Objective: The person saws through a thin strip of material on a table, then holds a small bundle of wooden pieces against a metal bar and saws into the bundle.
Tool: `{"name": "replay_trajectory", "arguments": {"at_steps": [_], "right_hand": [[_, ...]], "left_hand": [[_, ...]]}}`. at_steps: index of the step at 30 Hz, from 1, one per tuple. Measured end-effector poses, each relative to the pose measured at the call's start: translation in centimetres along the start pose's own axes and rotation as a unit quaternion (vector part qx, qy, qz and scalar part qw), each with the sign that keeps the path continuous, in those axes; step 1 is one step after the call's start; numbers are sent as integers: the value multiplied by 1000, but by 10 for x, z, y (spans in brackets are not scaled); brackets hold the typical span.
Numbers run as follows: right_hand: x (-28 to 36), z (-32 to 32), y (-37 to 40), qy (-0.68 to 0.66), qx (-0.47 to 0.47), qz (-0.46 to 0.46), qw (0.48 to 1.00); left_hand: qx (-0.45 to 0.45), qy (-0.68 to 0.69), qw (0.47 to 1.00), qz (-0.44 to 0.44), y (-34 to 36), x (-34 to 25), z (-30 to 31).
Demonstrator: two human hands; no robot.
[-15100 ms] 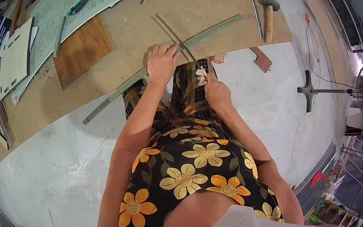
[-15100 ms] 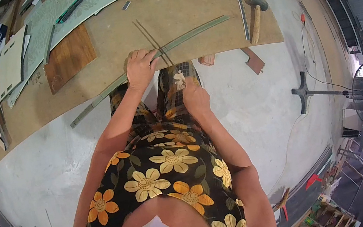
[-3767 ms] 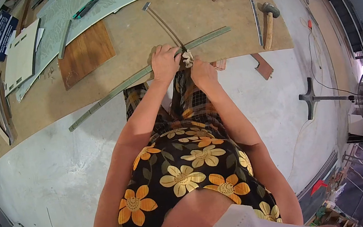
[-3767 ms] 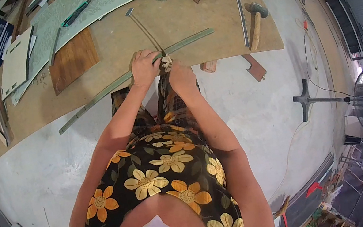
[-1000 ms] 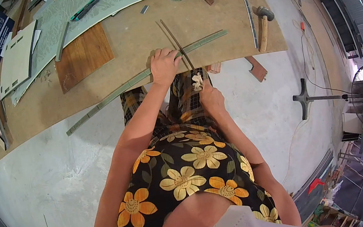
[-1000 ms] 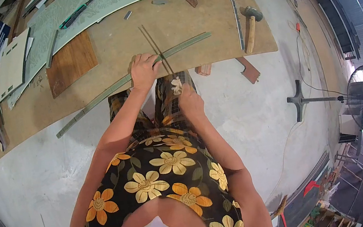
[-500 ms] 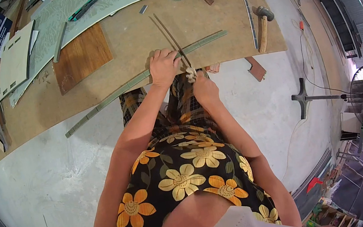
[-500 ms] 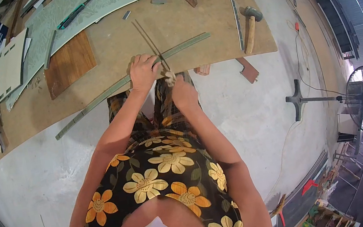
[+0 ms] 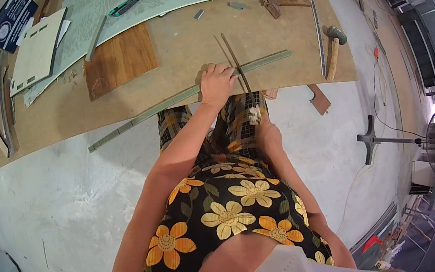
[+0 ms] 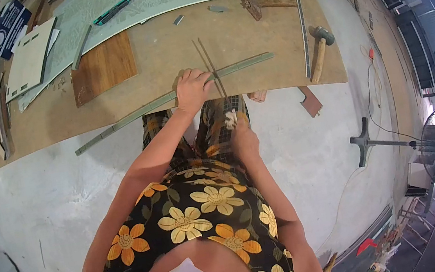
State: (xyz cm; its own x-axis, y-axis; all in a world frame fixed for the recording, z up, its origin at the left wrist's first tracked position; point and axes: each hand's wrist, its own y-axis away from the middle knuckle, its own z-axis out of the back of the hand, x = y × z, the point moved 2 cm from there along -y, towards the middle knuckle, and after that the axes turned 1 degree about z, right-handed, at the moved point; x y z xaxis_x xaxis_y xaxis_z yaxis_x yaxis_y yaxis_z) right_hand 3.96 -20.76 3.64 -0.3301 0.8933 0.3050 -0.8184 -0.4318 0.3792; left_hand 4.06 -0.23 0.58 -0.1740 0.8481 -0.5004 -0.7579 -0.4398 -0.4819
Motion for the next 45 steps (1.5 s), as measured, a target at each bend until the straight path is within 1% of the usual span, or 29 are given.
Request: {"name": "replay_trajectory", "arguments": {"at_steps": [4, 7, 10, 13, 16, 19, 22, 25, 28, 31, 32, 35, 37, 41, 44, 45], "right_hand": [[-14, 5, 8, -4, 17, -12, 1000], [-20, 14, 11, -61, -49, 26, 997], [-28, 21, 5, -54, -110, 34, 992], [-40, 22, -5, -58, -123, 30, 990], [-44, 22, -8, -45, -118, 39, 991], [-44, 18, -15, -32, -116, 45, 992], [-43, 16, -24, -33, -94, 25, 995], [-38, 18, -25, -44, -93, 40, 994], [-26, 23, -17, -70, -92, 63, 991], [-17, 12, -15, -66, -75, 78, 992], [-18, 1, -18, -70, -109, 116, 985], [-3, -3, -15, -86, -139, 151, 975], [6, -6, -17, -84, -133, 145, 977], [19, -6, -15, -85, -122, 146, 978], [21, -11, -19, -67, -87, 88, 990], [22, -13, -19, -59, -94, 97, 989]], "left_hand": [[-1, -6, 1000, 0, -3, -3, 0], [8, 1, 1000, 2, -3, -2, 0], [19, 16, 1000, -4, 2, 1, 5], [29, 16, 999, -10, 6, 7, 12], [40, -1, 999, -13, 7, 11, 18], [95, -37, 995, 23, 4, 7, 20], [108, -57, 992, 39, -2, -2, 14], [95, -52, 994, 30, -4, -12, 7], [63, -38, 997, 30, -4, -12, 3], [76, -43, 995, 39, 0, -5, 9], [71, -39, 996, 36, 2, -2, 12], [58, -21, 998, 27, 7, 3, 20], [49, 4, 999, 15, 8, 8, 20], [53, 10, 998, 27, 8, 10, 17], [51, 15, 998, 36, 8, 11, 16], [45, 23, 998, 35, 8, 11, 16]]}}
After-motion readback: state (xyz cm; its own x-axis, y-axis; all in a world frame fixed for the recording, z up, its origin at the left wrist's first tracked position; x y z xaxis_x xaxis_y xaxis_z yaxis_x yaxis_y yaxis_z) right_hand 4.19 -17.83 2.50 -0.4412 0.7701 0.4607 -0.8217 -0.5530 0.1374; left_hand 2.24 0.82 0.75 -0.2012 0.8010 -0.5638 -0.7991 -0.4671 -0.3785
